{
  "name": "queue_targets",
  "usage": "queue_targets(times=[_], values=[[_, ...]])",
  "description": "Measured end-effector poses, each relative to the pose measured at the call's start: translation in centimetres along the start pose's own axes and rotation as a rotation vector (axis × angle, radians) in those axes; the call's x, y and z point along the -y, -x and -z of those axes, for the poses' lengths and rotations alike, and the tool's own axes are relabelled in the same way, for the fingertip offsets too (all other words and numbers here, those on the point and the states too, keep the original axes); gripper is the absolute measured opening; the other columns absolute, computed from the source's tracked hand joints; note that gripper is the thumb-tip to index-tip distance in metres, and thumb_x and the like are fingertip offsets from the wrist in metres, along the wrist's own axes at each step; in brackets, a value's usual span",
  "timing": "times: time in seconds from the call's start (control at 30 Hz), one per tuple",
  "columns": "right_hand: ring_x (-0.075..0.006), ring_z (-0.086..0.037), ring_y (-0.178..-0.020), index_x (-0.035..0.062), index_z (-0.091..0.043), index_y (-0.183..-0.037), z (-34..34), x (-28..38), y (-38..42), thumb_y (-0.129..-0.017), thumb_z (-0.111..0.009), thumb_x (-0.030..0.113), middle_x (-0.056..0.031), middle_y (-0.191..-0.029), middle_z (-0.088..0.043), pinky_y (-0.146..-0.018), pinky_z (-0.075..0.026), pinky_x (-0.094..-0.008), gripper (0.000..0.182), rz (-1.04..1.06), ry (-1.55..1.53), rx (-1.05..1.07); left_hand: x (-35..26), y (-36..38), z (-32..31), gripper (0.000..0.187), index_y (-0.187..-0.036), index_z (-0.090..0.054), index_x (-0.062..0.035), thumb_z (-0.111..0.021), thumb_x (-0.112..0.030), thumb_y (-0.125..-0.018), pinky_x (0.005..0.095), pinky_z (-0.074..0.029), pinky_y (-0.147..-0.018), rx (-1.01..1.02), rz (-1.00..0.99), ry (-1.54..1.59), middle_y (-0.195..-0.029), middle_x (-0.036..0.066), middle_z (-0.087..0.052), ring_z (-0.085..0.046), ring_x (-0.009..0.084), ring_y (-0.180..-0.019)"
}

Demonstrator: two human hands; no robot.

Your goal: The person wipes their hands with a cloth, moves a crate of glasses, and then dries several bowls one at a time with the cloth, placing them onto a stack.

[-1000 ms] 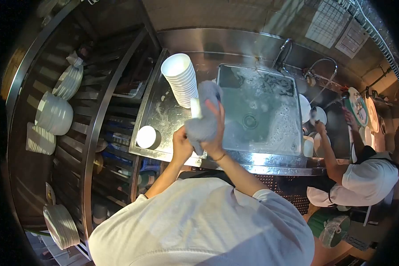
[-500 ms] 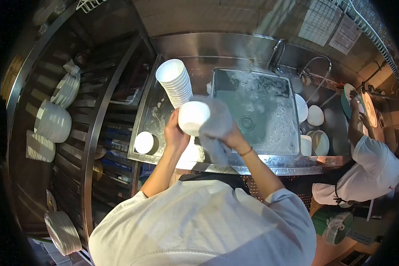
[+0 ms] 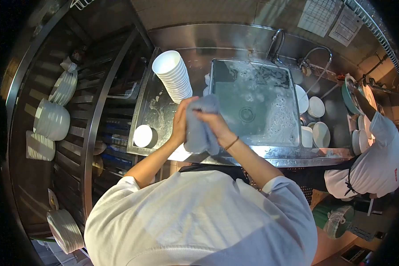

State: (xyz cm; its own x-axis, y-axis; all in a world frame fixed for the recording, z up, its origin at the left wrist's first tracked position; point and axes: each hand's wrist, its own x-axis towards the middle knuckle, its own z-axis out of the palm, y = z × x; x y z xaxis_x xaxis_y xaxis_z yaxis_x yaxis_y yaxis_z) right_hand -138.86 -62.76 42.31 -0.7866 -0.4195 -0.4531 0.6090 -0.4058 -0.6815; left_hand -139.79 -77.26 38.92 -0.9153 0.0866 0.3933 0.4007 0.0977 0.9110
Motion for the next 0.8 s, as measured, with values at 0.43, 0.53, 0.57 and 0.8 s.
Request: queue_targets(times=[0.43, 0.53, 0.57, 0.8], values=[[-0.0165, -0.062, -0.081, 0.0022, -0.056, -0.107, 5.8, -1.5, -0.6, -0.080, -0.058, 0.011, -0.0078, -0.095, -0.063, -0.074, -0.051, -0.0297, 0.028, -0.145, -0.144, 0.344, -0.7, 2.8, 0.5, 0.037, -0.114, -0.047, 0.0001, -0.049, -0.026, -0.089, 0.0385, -0.040, -0.087, 0.174, 0.148, -0.013, -0.112, 0.014, -0.052, -0.049, 0.0250, -0.107], [-0.0156, -0.062, -0.083, 0.0005, -0.055, -0.109, 7.0, -0.5, -0.4, -0.081, -0.057, 0.005, -0.0089, -0.098, -0.062, -0.077, -0.050, -0.0294, 0.029, 0.084, 0.101, 0.169, 0.5, 2.0, 4.0, 0.035, -0.118, -0.046, -0.0041, -0.052, -0.023, -0.089, 0.0409, -0.049, -0.079, 0.567, 0.974, 0.873, -0.114, 0.011, -0.052, -0.053, 0.0201, -0.104], [-0.0155, -0.061, -0.087, -0.0012, -0.054, -0.111, 7.8, 0.4, -1.3, -0.081, -0.054, 0.000, -0.0095, -0.103, -0.061, -0.077, -0.050, -0.0284, 0.029, 0.141, 0.168, 0.212, -0.4, 1.6, 4.1, 0.030, -0.114, -0.050, -0.0032, -0.055, -0.019, -0.088, 0.0334, -0.051, -0.077, 0.565, 0.923, 0.919, -0.104, 0.008, -0.058, -0.057, 0.0169, -0.097], [-0.0184, -0.052, -0.097, -0.0029, -0.049, -0.112, -0.3, -3.2, -1.6, -0.073, -0.060, 0.000, -0.0101, -0.105, -0.057, -0.088, -0.042, -0.0306, 0.041, 1.020, 0.792, -0.211, -3.6, -3.7, 1.6, 0.008, -0.082, -0.061, -0.0002, -0.063, -0.007, -0.079, 0.0226, -0.039, -0.061, -0.124, 0.024, 0.063, -0.072, -0.001, -0.054, -0.047, 0.0067, -0.068]])
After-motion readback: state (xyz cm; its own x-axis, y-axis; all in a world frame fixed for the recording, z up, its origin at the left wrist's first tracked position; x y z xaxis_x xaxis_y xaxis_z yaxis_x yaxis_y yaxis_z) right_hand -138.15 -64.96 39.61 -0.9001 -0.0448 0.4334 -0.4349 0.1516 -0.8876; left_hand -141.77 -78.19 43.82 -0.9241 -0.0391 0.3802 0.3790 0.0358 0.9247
